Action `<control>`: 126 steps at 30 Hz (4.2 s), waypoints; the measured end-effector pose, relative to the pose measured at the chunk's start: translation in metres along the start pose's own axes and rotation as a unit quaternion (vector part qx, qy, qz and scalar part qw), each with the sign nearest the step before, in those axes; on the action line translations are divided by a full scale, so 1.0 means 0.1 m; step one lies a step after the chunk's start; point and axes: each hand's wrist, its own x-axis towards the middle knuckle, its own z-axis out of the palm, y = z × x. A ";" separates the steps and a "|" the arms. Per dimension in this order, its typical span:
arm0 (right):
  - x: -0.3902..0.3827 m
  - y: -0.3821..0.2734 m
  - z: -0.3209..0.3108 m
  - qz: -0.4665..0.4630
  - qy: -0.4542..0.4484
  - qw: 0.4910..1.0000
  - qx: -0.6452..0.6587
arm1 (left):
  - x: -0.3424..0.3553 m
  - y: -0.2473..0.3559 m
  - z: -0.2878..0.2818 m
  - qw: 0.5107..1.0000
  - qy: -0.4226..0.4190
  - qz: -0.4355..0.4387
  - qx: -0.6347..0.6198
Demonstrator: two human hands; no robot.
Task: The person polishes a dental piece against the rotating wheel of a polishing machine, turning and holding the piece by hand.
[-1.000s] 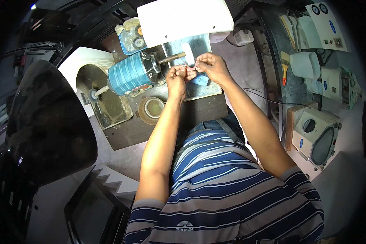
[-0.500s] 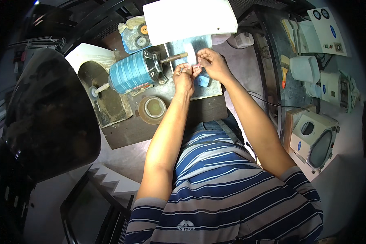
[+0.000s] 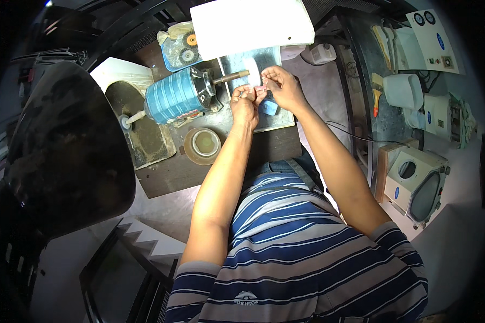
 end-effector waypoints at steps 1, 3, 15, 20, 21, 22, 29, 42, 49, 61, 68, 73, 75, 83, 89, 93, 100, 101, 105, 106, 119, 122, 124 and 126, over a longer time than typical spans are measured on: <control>-0.01 0.00 0.01 -0.001 0.009 1.000 -0.002 | 0.01 0.00 -0.01 1.000 0.000 0.001 0.000; 0.01 -0.01 0.05 0.010 0.011 1.000 0.005 | 0.04 0.01 -0.03 1.000 0.006 -0.002 0.009; -0.08 -0.06 -0.03 0.002 0.023 0.998 -0.056 | 0.03 -0.04 -0.03 1.000 -0.016 -0.025 0.009; 0.06 0.05 0.03 0.030 0.020 0.999 -0.019 | 0.07 0.05 0.01 1.000 0.014 -0.020 0.015; 0.07 0.06 0.04 0.038 0.017 0.999 -0.011 | 0.07 0.07 0.00 1.000 0.009 -0.015 0.018; 0.08 0.06 0.06 0.045 0.013 0.999 -0.003 | 0.08 0.08 -0.01 1.000 0.012 -0.007 0.023; 0.08 0.01 0.13 0.085 0.027 0.995 0.054 | 0.11 0.20 -0.04 0.996 0.010 0.016 0.089; 0.16 0.13 0.09 0.113 0.004 0.993 0.029 | 0.17 0.13 -0.06 0.996 0.032 -0.015 0.088; 0.00 0.02 -0.05 0.028 0.011 0.999 -0.032 | 0.00 0.03 0.01 0.999 0.000 -0.021 0.040; -0.02 -0.16 -0.03 0.010 0.005 0.997 -0.076 | -0.01 0.02 -0.01 0.999 -0.003 -0.034 0.011; -0.11 -0.26 -0.06 -0.018 0.035 0.995 -0.097 | -0.05 -0.04 0.02 0.999 -0.005 -0.044 -0.005; 0.05 -0.16 -0.06 0.037 -0.009 0.995 -0.087 | -0.05 -0.01 0.08 0.997 0.028 -0.062 -0.021; 0.09 -0.11 -0.04 0.044 -0.010 0.995 -0.087 | -0.03 0.01 0.08 0.998 0.029 -0.060 -0.016; 0.14 0.08 0.04 0.057 0.010 0.997 -0.047 | 0.08 0.05 0.02 0.999 0.031 -0.042 -0.005; 0.08 -0.06 0.01 0.045 0.029 0.995 -0.084 | 0.08 -0.02 0.00 0.997 0.036 -0.058 -0.026; 0.08 -0.09 0.01 0.051 0.028 0.993 -0.103 | 0.09 -0.02 0.02 0.997 0.028 -0.062 -0.041; -0.03 -0.27 -0.06 0.031 0.025 0.991 -0.126 | 0.00 -0.07 0.01 0.998 0.007 -0.058 -0.035; -0.03 -0.26 -0.05 0.031 0.024 0.991 -0.127 | -0.01 -0.08 0.01 0.998 -0.002 -0.060 -0.032; -0.03 -0.27 -0.07 -0.002 0.021 0.990 -0.138 | -0.06 -0.07 0.08 0.996 0.020 -0.066 -0.050; -0.05 -0.29 -0.07 -0.011 0.015 0.989 -0.145 | -0.08 -0.07 0.08 0.996 0.020 -0.065 -0.050; 0.10 -0.05 0.02 0.050 0.032 0.995 -0.085 | 0.06 0.05 0.03 0.998 0.039 -0.054 -0.015; 0.18 0.02 0.09 0.091 0.033 0.995 0.019 | 0.12 0.13 0.03 0.996 0.068 -0.030 0.045; 0.20 0.03 0.12 0.145 0.017 0.989 0.033 | 0.15 0.19 0.03 0.995 0.063 -0.029 0.068; 0.19 0.04 0.15 0.158 0.037 0.984 0.079 | 0.15 0.23 0.05 0.991 0.066 -0.030 0.112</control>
